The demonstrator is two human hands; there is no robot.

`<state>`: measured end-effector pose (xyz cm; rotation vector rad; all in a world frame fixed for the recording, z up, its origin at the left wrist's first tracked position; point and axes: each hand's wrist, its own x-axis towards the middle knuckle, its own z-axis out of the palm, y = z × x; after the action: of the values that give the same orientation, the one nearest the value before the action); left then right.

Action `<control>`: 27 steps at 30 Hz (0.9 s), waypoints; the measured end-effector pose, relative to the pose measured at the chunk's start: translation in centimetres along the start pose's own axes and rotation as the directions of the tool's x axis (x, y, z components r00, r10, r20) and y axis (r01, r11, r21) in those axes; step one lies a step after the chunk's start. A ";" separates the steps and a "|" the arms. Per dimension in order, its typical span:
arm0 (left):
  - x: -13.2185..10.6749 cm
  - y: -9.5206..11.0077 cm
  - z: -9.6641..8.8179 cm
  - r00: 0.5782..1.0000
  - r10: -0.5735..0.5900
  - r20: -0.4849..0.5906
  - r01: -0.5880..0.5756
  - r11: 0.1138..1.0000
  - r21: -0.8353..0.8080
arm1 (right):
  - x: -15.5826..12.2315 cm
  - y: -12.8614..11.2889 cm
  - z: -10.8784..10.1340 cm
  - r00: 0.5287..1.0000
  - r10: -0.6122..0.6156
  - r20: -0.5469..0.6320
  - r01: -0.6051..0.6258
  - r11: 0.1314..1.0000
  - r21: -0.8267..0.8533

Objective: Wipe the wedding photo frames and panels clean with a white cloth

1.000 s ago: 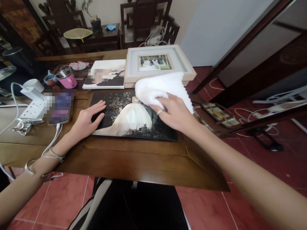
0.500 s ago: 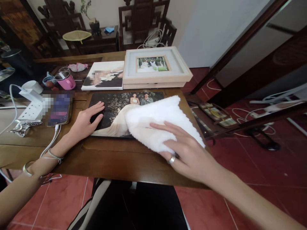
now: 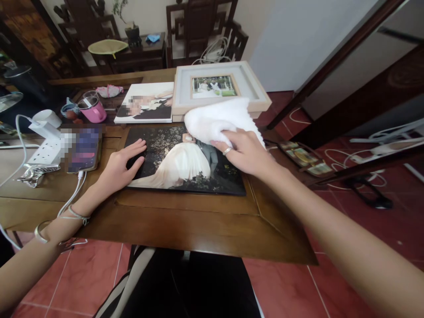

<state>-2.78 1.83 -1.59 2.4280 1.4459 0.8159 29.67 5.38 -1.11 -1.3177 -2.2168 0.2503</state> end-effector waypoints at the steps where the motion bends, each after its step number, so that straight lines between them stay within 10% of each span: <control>1: 0.2 -0.1 0.0 1.000 -0.003 0.002 0.003 1.000 -0.002 | -0.5 -0.1 0.1 1.000 0.001 -0.005 -0.001 1.000 -0.015; 10: 3.7 -1.8 -1.5 1.000 -0.014 0.019 0.014 1.000 0.003 | -6.5 -4.9 -1.5 0.968 -0.245 -0.060 0.245 0.970 -0.003; 17: 4.3 -2.5 -2.6 1.000 -0.021 0.014 0.021 1.000 -0.008 | -6.0 -6.9 -2.8 0.935 -0.356 0.011 0.353 0.930 0.098; 27: 0.4 -0.2 -0.7 1.000 -0.002 0.006 0.002 1.000 -0.012 | -1.0 -1.8 -0.8 0.997 -0.060 0.052 0.062 0.997 -0.037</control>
<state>-3.10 2.20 -0.96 2.4172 1.4368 0.8139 29.11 3.56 -0.07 -1.2744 -2.3105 0.2219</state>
